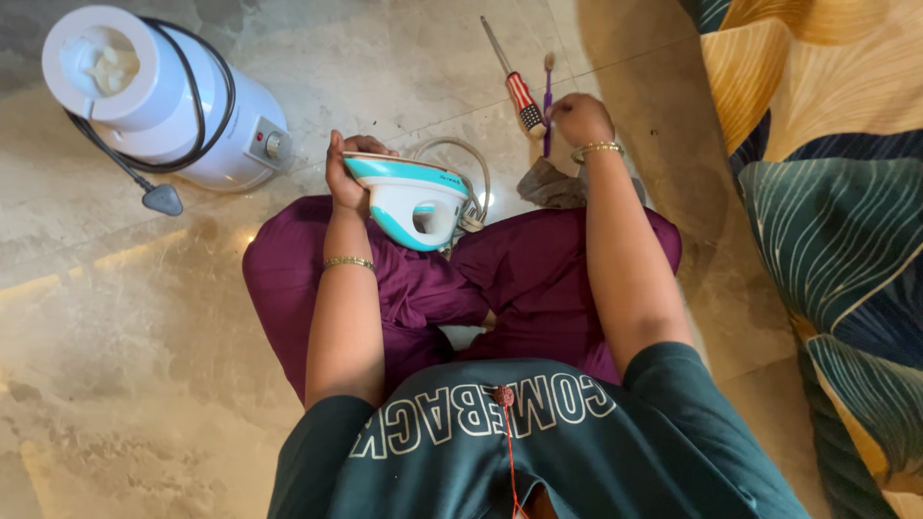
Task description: The person sits on the floor and cleans a steam iron. They wipe the iron's soleplate and body with a cloth, then use a toothbrush to scrub the soleplate holes and edges.
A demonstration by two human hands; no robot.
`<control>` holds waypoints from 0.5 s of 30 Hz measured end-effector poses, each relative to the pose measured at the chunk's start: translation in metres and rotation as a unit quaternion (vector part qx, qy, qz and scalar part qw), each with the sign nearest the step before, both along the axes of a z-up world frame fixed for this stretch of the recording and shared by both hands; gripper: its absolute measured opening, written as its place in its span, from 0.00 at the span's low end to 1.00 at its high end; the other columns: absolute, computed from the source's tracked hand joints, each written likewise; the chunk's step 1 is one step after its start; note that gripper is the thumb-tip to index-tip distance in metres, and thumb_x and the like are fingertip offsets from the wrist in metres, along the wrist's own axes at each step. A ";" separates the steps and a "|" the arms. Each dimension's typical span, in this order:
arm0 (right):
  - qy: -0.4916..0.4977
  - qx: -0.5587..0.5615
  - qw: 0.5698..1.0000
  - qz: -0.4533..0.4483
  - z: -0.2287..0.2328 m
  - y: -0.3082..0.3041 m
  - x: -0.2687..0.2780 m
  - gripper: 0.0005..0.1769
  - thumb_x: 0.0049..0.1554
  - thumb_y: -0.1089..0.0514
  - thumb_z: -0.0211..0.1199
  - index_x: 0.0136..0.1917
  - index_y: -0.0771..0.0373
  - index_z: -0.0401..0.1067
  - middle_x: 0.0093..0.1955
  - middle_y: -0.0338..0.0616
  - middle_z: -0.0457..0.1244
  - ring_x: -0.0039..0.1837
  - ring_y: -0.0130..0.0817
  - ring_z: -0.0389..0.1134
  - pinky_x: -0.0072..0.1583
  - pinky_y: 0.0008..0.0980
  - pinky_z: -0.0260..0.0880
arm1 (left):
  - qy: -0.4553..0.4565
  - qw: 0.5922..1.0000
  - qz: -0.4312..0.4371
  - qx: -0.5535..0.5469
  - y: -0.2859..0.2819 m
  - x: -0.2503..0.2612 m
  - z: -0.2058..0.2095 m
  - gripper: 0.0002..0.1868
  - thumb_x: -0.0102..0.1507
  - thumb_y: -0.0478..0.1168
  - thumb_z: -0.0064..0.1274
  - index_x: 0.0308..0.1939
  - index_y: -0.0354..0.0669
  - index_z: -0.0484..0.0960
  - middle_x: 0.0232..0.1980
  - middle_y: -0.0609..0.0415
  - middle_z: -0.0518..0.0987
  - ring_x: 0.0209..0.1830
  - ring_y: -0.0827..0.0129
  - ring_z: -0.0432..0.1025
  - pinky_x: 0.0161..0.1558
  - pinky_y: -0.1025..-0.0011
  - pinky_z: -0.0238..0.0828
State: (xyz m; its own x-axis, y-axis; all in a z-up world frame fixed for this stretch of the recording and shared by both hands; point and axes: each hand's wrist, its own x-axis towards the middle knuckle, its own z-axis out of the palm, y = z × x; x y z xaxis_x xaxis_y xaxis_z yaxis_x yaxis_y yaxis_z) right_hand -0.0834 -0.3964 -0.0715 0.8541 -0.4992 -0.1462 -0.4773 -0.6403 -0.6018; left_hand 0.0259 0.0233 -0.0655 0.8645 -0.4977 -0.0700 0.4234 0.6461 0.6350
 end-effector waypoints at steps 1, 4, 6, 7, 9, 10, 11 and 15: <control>-0.029 0.010 0.999 -0.039 -0.009 -0.003 0.006 0.13 0.54 0.51 0.65 0.48 0.57 0.82 0.50 0.52 0.71 0.53 0.48 0.73 0.57 0.41 0.71 | 0.003 1.000 -0.006 -0.005 0.000 0.002 -0.001 0.34 0.67 0.66 0.45 0.31 0.34 0.79 0.34 0.43 0.79 0.40 0.50 0.77 0.49 0.54 0.76; -0.075 0.021 0.988 -0.134 -0.041 -0.005 0.018 0.14 0.53 0.49 0.67 0.47 0.59 0.81 0.48 0.51 0.72 0.53 0.47 0.74 0.56 0.40 0.72 | 0.008 1.000 -0.016 -0.016 0.001 0.005 -0.003 0.33 0.67 0.64 0.45 0.29 0.34 0.78 0.34 0.43 0.79 0.40 0.50 0.77 0.50 0.54 0.76; -0.057 0.005 0.983 -0.172 -0.054 -0.006 0.023 0.16 0.54 0.46 0.70 0.47 0.60 0.81 0.48 0.51 0.71 0.52 0.49 0.72 0.55 0.40 0.71 | 0.003 1.000 -0.016 -0.019 0.002 0.006 -0.003 0.32 0.67 0.63 0.46 0.28 0.35 0.78 0.34 0.43 0.79 0.41 0.50 0.77 0.51 0.54 0.76; -0.053 0.007 0.984 -0.172 -0.057 -0.005 0.025 0.17 0.53 0.45 0.70 0.47 0.60 0.81 0.48 0.50 0.71 0.52 0.49 0.72 0.54 0.41 0.71 | 0.005 1.000 -0.015 -0.018 0.003 0.005 -0.003 0.32 0.68 0.62 0.46 0.29 0.35 0.79 0.34 0.43 0.79 0.40 0.50 0.77 0.50 0.54 0.76; -0.044 0.011 0.984 -0.175 -0.056 -0.001 0.027 0.19 0.52 0.43 0.71 0.47 0.60 0.80 0.47 0.50 0.71 0.51 0.48 0.73 0.53 0.41 0.71 | 0.010 1.000 -0.015 -0.017 0.004 0.004 -0.002 0.30 0.68 0.60 0.46 0.29 0.35 0.79 0.34 0.43 0.79 0.40 0.50 0.77 0.50 0.55 0.76; -0.034 0.009 0.985 -0.169 -0.054 0.001 0.027 0.19 0.53 0.43 0.71 0.47 0.60 0.80 0.47 0.50 0.71 0.52 0.48 0.73 0.54 0.41 0.71 | 0.016 1.000 -0.018 -0.014 0.004 0.004 -0.003 0.30 0.68 0.60 0.46 0.29 0.35 0.79 0.34 0.43 0.79 0.40 0.50 0.77 0.50 0.55 0.76; -0.024 0.007 0.986 -0.163 -0.051 0.005 0.028 0.19 0.53 0.43 0.71 0.47 0.60 0.80 0.48 0.50 0.72 0.52 0.48 0.73 0.55 0.41 0.71 | 0.021 0.999 -0.020 -0.012 0.005 0.005 -0.003 0.29 0.67 0.59 0.46 0.29 0.35 0.79 0.34 0.43 0.80 0.40 0.51 0.77 0.50 0.55 0.76; 0.031 0.021 0.981 -0.190 -0.034 0.018 0.027 0.20 0.54 0.40 0.71 0.48 0.57 0.81 0.49 0.49 0.72 0.54 0.46 0.73 0.56 0.41 0.71 | 0.020 0.999 -0.042 -0.016 0.005 0.009 -0.004 0.29 0.66 0.59 0.46 0.29 0.34 0.80 0.34 0.43 0.80 0.40 0.51 0.78 0.49 0.55 0.77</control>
